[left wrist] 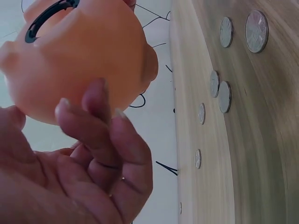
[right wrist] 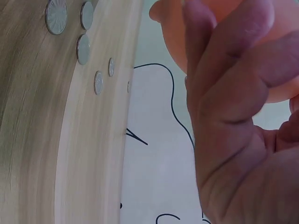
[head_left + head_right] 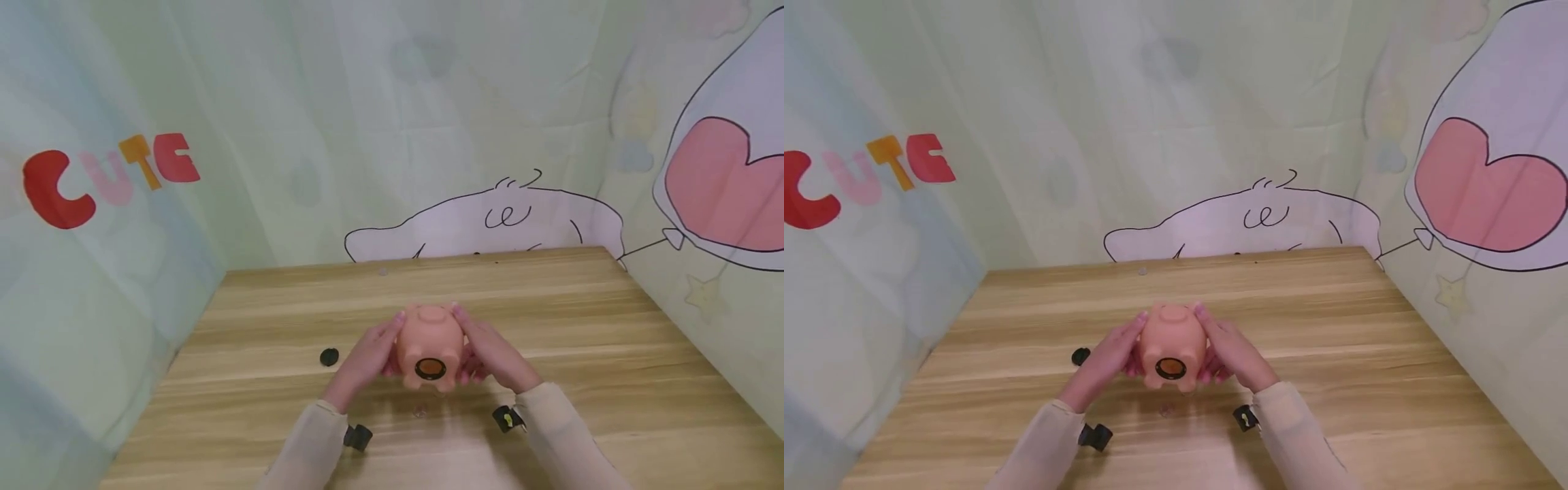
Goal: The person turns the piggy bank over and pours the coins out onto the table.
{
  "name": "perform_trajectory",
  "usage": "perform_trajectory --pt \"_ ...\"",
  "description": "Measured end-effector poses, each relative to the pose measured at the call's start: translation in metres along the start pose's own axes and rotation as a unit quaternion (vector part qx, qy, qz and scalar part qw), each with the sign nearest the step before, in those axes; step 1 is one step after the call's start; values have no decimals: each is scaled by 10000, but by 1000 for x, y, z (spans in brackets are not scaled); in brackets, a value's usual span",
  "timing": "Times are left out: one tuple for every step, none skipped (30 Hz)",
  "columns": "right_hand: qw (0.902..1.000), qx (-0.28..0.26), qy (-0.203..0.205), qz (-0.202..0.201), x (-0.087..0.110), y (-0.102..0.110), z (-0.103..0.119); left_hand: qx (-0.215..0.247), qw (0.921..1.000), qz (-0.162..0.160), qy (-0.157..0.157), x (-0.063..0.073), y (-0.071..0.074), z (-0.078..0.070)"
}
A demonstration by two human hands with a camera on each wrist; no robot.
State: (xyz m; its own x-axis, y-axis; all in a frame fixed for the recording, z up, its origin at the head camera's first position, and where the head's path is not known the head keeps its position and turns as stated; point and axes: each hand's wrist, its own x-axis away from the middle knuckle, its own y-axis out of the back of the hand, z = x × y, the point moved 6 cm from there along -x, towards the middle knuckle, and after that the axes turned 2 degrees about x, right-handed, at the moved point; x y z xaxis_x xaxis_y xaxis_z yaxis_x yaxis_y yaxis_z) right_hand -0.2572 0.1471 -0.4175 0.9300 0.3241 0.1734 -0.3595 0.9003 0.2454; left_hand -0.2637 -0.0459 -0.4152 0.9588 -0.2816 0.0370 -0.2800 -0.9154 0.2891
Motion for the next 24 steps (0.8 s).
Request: perform_trajectory --pt "10000 7 -5 5 0 0 0 4 10000 36 -20 0 0 -1" --pt "10000 7 -14 16 0 0 1 -5 10000 79 -34 0 0 -1" --pt "10000 -2 -21 29 0 0 1 10 9999 122 -40 0 0 -2" --pt "10000 -14 -10 38 0 0 1 17 9999 158 -59 0 0 -2" --pt "10000 -29 -13 51 0 0 1 7 9998 194 -65 1 0 -3" --pt "10000 -32 -14 44 0 1 0 -5 9997 235 -52 1 1 -3" --pt "10000 -44 -1 27 0 2 0 -26 9997 260 -13 2 1 -4" --pt "10000 -65 27 -21 1 4 0 -33 9996 280 9 3 2 -4" --pt "9999 -98 61 -71 1 5 0 -32 9996 290 13 3 3 -4" --pt "9998 -133 104 -121 2 7 0 -47 9995 320 -2 3 4 -4" --pt "9996 -183 159 -154 2 8 0 -47 9993 365 -10 3 4 -4" --pt "9994 -203 225 -181 2 10 0 -9 9991 422 -29 4 4 -5" --pt "9990 -242 317 -185 2 11 0 29 9988 476 -54 4 5 -5" --pt "9986 -270 414 -180 2 12 0 85 9985 527 -99 4 5 -5" --pt "9982 -296 509 -145 2 12 1 117 9984 536 -162 4 5 -5" --pt "9975 -312 624 -93 2 13 1 139 9982 546 -220 4 6 -5" --pt "9968 -332 731 -32 2 13 1 202 9979 549 -274 3 6 -5" --pt "9961 -333 820 13 2 13 2 247 9977 540 -339 3 7 -6" --pt "9953 -334 912 53 2 13 2 294 9974 532 -392 4 7 -6" --pt "9946 -331 983 85 3 13 1 356 9970 519 -441 4 8 -6" --pt "9939 -349 1043 125 3 13 1 400 9967 508 -482 4 8 -6" --pt "9931 -343 1111 164 4 13 1 449 9964 527 -499 4 8 -6" --pt "9926 -330 1156 190 4 13 1 495 9960 539 -511 5 8 -6" --pt "9922 -314 1193 191 4 12 1 506 9960 515 -519 5 8 -6"
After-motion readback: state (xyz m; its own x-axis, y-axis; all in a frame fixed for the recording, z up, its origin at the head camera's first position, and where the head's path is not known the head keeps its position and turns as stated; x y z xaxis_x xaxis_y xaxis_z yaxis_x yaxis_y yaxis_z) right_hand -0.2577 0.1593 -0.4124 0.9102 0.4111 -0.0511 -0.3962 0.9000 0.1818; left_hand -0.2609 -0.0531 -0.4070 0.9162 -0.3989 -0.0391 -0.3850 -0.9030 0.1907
